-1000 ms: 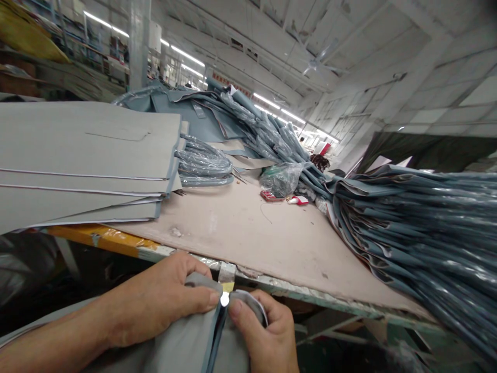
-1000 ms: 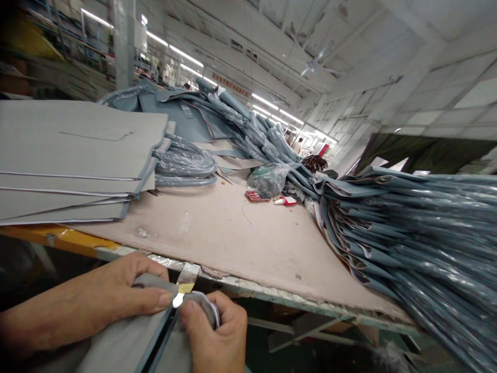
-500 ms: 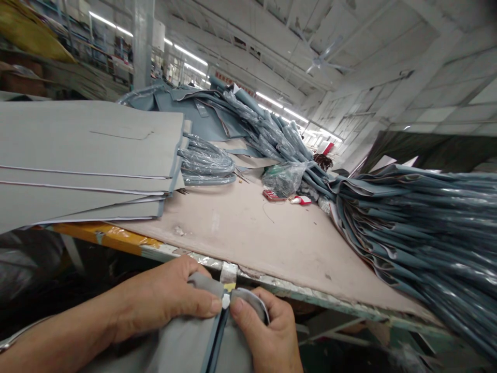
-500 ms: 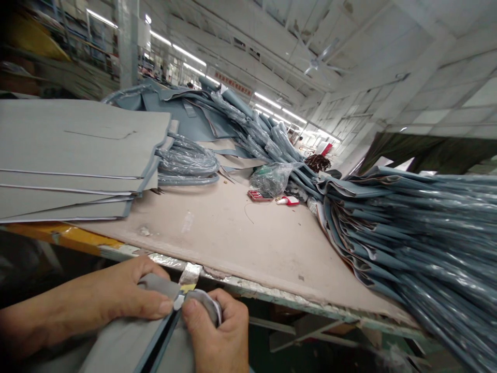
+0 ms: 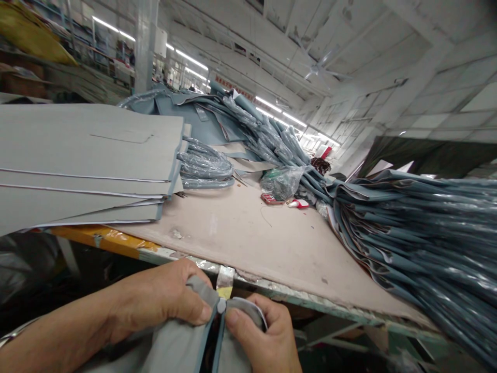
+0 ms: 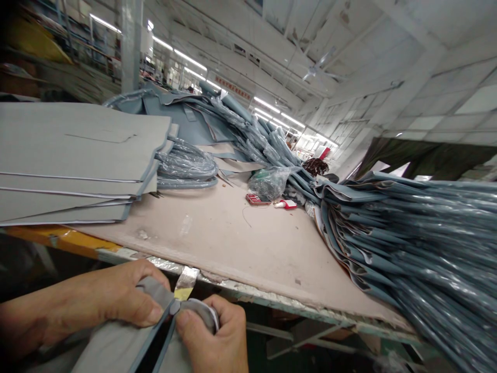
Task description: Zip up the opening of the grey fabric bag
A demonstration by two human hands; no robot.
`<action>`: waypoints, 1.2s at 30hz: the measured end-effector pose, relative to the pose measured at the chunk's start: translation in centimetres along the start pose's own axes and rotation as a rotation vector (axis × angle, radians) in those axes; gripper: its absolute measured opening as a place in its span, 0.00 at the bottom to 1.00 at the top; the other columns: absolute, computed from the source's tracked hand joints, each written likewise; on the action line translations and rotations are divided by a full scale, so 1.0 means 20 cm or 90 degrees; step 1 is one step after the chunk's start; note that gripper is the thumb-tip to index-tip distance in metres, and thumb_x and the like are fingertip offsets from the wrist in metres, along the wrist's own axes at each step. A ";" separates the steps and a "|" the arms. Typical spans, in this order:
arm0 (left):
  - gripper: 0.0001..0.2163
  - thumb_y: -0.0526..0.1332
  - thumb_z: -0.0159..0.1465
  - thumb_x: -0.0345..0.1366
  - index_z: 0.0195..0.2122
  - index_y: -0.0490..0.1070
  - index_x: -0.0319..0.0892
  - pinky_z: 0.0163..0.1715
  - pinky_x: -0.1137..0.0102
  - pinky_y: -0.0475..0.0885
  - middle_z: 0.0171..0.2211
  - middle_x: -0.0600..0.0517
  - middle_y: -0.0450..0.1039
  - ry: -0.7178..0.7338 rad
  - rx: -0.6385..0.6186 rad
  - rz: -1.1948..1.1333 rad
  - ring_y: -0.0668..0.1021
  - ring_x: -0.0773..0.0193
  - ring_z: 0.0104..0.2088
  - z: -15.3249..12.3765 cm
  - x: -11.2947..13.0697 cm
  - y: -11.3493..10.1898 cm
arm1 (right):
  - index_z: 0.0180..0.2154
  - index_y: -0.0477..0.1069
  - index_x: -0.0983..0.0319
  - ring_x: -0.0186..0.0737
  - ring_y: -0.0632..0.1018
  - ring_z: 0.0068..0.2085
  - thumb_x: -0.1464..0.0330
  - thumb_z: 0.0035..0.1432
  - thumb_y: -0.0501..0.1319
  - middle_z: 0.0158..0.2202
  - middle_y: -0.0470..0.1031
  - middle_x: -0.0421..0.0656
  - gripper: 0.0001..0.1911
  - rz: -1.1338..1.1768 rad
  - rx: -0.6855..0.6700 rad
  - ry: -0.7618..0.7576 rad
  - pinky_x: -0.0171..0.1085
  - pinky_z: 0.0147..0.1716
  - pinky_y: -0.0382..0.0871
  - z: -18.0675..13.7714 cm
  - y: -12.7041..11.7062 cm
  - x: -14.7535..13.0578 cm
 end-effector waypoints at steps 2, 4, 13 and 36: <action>0.12 0.66 0.40 0.39 0.25 0.74 0.39 0.26 0.71 0.52 0.20 0.55 0.65 -0.001 0.000 -0.004 0.62 0.68 0.23 0.00 0.00 0.00 | 0.19 0.66 0.65 0.29 0.55 0.22 0.58 0.42 0.65 0.17 0.55 0.35 0.17 0.003 -0.003 0.003 0.32 0.22 0.46 0.00 0.00 0.00; 0.12 0.66 0.40 0.39 0.25 0.74 0.39 0.26 0.71 0.53 0.20 0.56 0.66 -0.003 0.003 -0.004 0.63 0.68 0.23 0.00 -0.01 0.00 | 0.19 0.66 0.65 0.29 0.54 0.22 0.58 0.41 0.65 0.17 0.54 0.35 0.17 0.005 -0.003 0.006 0.32 0.22 0.46 -0.01 0.00 0.00; 0.16 0.67 0.38 0.37 0.30 0.76 0.39 0.29 0.71 0.59 0.22 0.55 0.70 -0.028 0.052 -0.035 0.67 0.65 0.26 -0.03 -0.04 -0.03 | 0.19 0.66 0.65 0.29 0.54 0.22 0.57 0.41 0.65 0.17 0.54 0.35 0.18 -0.006 0.011 0.004 0.32 0.22 0.45 -0.01 0.00 0.01; 0.17 0.66 0.40 0.44 0.28 0.73 0.39 0.27 0.72 0.54 0.22 0.57 0.65 -0.012 0.093 0.074 0.62 0.67 0.26 -0.05 0.01 -0.04 | 0.19 0.67 0.65 0.29 0.55 0.22 0.57 0.41 0.68 0.17 0.55 0.35 0.19 0.010 0.021 0.014 0.30 0.21 0.48 -0.01 -0.01 0.02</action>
Point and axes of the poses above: each hand's wrist, its own z-axis towards the middle knuckle, its own y-axis out of the palm, x = y × z, the point moved 10 cm from there along z, towards the middle knuckle
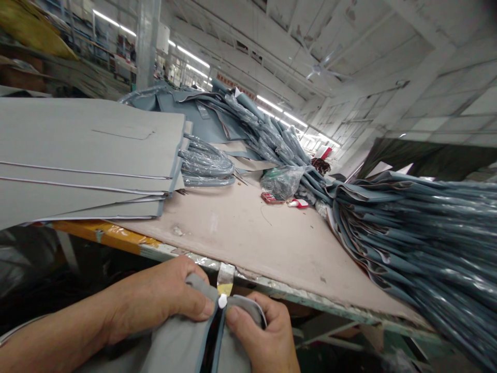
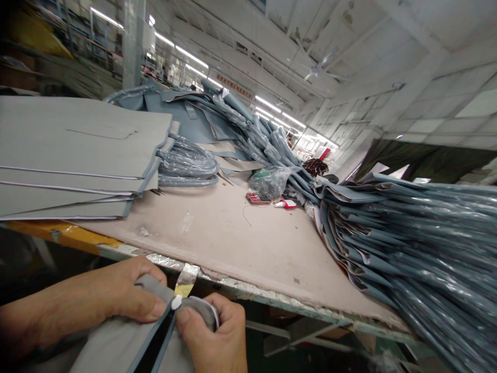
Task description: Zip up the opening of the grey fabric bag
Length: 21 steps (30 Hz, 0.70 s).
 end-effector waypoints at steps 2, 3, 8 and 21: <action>0.17 0.66 0.40 0.44 0.28 0.72 0.39 0.27 0.72 0.54 0.22 0.57 0.65 0.001 0.008 0.002 0.63 0.67 0.26 0.01 0.00 -0.01 | 0.19 0.67 0.66 0.29 0.54 0.23 0.56 0.41 0.69 0.17 0.55 0.35 0.20 0.006 -0.003 0.003 0.30 0.21 0.47 0.00 0.00 0.00; 0.16 0.65 0.41 0.44 0.28 0.72 0.40 0.27 0.72 0.55 0.21 0.57 0.65 0.005 0.009 0.003 0.63 0.67 0.26 0.01 0.00 -0.01 | 0.19 0.66 0.66 0.28 0.54 0.23 0.56 0.41 0.69 0.17 0.55 0.35 0.20 0.010 -0.005 0.004 0.30 0.22 0.47 0.00 0.00 0.00; 0.14 0.64 0.42 0.45 0.25 0.70 0.40 0.26 0.72 0.53 0.18 0.59 0.63 0.018 -0.047 -0.004 0.61 0.68 0.24 0.05 -0.02 0.03 | 0.19 0.66 0.66 0.29 0.54 0.24 0.57 0.41 0.70 0.18 0.54 0.35 0.20 0.038 -0.013 0.007 0.30 0.22 0.47 0.00 0.01 -0.01; 0.14 0.67 0.42 0.45 0.21 0.67 0.41 0.23 0.72 0.49 0.17 0.58 0.58 0.033 -0.061 -0.088 0.57 0.70 0.21 0.05 0.00 0.05 | 0.19 0.66 0.66 0.28 0.54 0.23 0.55 0.42 0.72 0.17 0.54 0.35 0.23 0.065 -0.006 -0.012 0.30 0.22 0.47 0.02 0.01 0.01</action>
Point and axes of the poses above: each hand's wrist, its own z-axis towards the middle knuckle, its own y-axis out of the palm, x = y × z, the point moved 10 cm from there along z, towards the middle knuckle
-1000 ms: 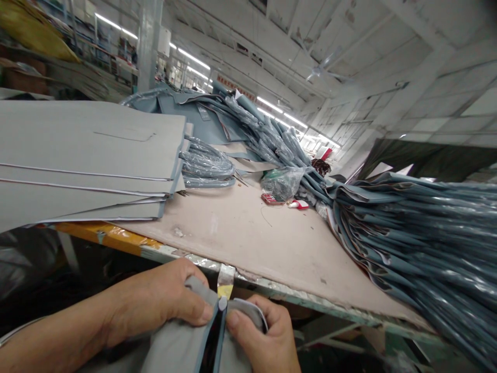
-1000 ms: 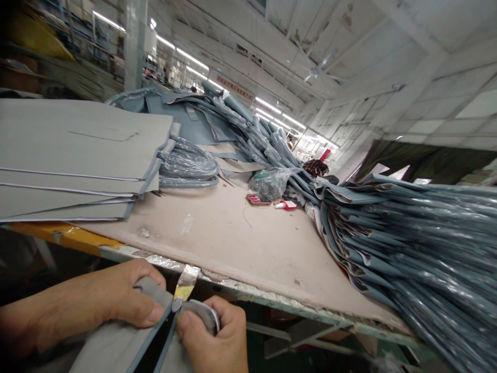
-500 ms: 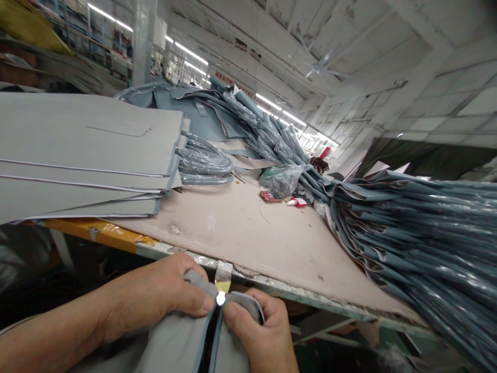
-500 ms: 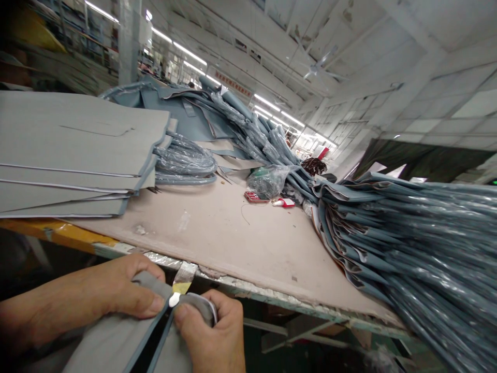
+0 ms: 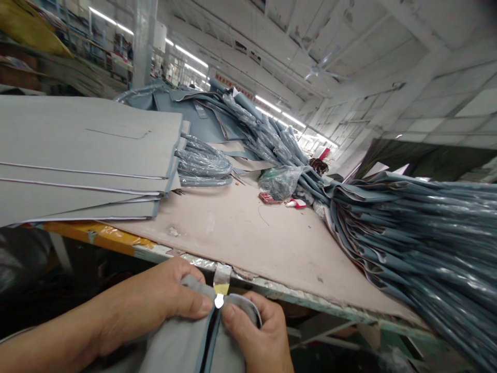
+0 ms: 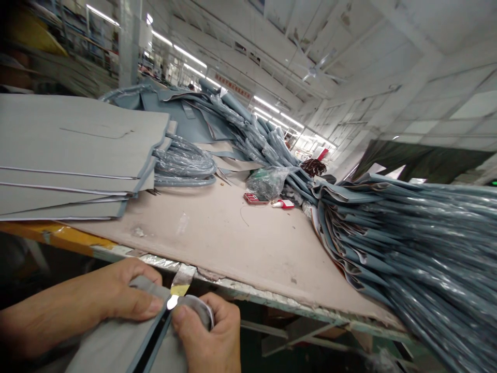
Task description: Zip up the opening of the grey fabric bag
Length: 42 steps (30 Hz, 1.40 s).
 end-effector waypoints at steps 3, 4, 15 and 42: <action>0.14 0.68 0.42 0.45 0.22 0.69 0.40 0.24 0.73 0.52 0.18 0.57 0.61 0.012 -0.005 -0.007 0.59 0.70 0.21 0.01 0.02 0.01 | 0.20 0.68 0.66 0.29 0.54 0.24 0.55 0.42 0.71 0.18 0.55 0.35 0.22 0.026 -0.001 -0.015 0.29 0.22 0.49 0.01 0.01 -0.02; 0.14 0.68 0.42 0.44 0.22 0.69 0.40 0.24 0.73 0.52 0.17 0.57 0.60 0.016 0.001 -0.009 0.59 0.70 0.21 0.01 0.03 0.01 | 0.20 0.69 0.67 0.29 0.55 0.24 0.56 0.43 0.71 0.18 0.56 0.35 0.21 0.030 -0.002 -0.021 0.29 0.22 0.50 0.02 0.01 -0.02; 0.20 0.69 0.43 0.51 0.27 0.70 0.40 0.25 0.73 0.56 0.20 0.57 0.66 0.029 0.081 0.070 0.64 0.67 0.24 0.01 -0.01 -0.07 | 0.20 0.68 0.66 0.29 0.53 0.24 0.52 0.42 0.72 0.18 0.54 0.35 0.25 0.021 -0.027 -0.013 0.30 0.23 0.48 0.02 0.02 0.02; 0.10 0.67 0.39 0.37 0.24 0.77 0.40 0.31 0.72 0.58 0.23 0.53 0.73 -0.054 0.013 -0.061 0.70 0.64 0.28 -0.03 -0.03 -0.03 | 0.17 0.63 0.65 0.27 0.51 0.23 0.48 0.40 0.72 0.17 0.51 0.33 0.30 -0.001 -0.093 -0.011 0.30 0.22 0.44 0.02 0.04 0.02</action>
Point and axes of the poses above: each hand's wrist, its own z-axis towards the middle knuckle, its own y-axis out of the palm, x = y × z, the point moved 10 cm from there along z, towards the middle knuckle
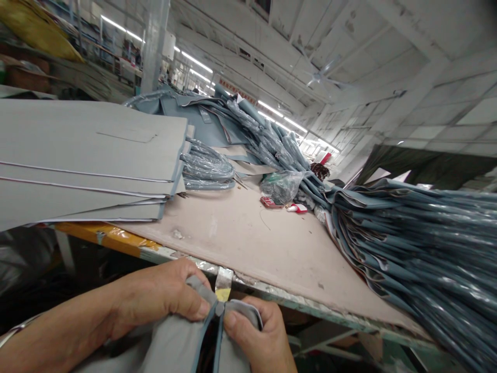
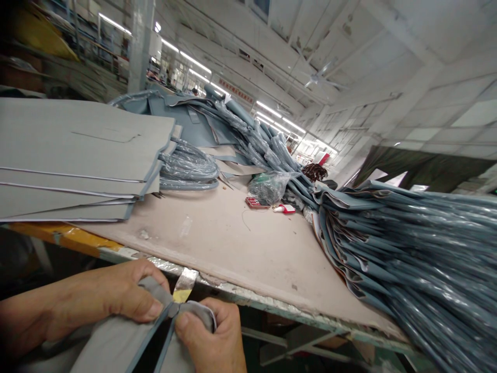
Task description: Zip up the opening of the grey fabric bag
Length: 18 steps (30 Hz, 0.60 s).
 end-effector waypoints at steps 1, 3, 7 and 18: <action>0.11 0.67 0.39 0.37 0.25 0.77 0.40 0.31 0.72 0.58 0.23 0.53 0.73 0.000 -0.013 -0.003 0.70 0.64 0.28 0.00 0.00 0.01 | 0.17 0.63 0.65 0.27 0.51 0.23 0.48 0.40 0.72 0.17 0.50 0.33 0.30 -0.003 0.001 -0.001 0.30 0.22 0.44 0.00 0.00 0.00; 0.11 0.67 0.38 0.36 0.25 0.78 0.40 0.30 0.72 0.58 0.22 0.53 0.73 0.009 -0.028 -0.007 0.68 0.65 0.27 0.01 0.01 0.02 | 0.17 0.62 0.64 0.27 0.51 0.23 0.48 0.40 0.72 0.17 0.50 0.33 0.30 -0.014 -0.001 -0.004 0.30 0.22 0.44 0.00 0.00 0.00; 0.10 0.67 0.39 0.36 0.24 0.77 0.40 0.31 0.73 0.58 0.22 0.53 0.74 0.002 -0.018 -0.038 0.68 0.67 0.27 -0.01 0.00 0.02 | 0.18 0.62 0.64 0.27 0.51 0.23 0.50 0.42 0.70 0.17 0.50 0.34 0.27 -0.036 -0.010 0.007 0.31 0.22 0.44 -0.01 0.00 0.01; 0.11 0.68 0.40 0.37 0.25 0.78 0.39 0.29 0.73 0.58 0.22 0.53 0.70 0.016 -0.035 -0.022 0.66 0.67 0.25 0.02 -0.02 0.01 | 0.18 0.63 0.63 0.29 0.52 0.24 0.50 0.41 0.70 0.18 0.52 0.35 0.26 -0.052 0.028 0.009 0.32 0.24 0.45 -0.01 -0.04 0.04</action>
Point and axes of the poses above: each hand's wrist, its own z-axis towards the middle knuckle, its own y-axis out of the palm, x = y × z, the point moved 10 cm from there along z, towards the middle knuckle
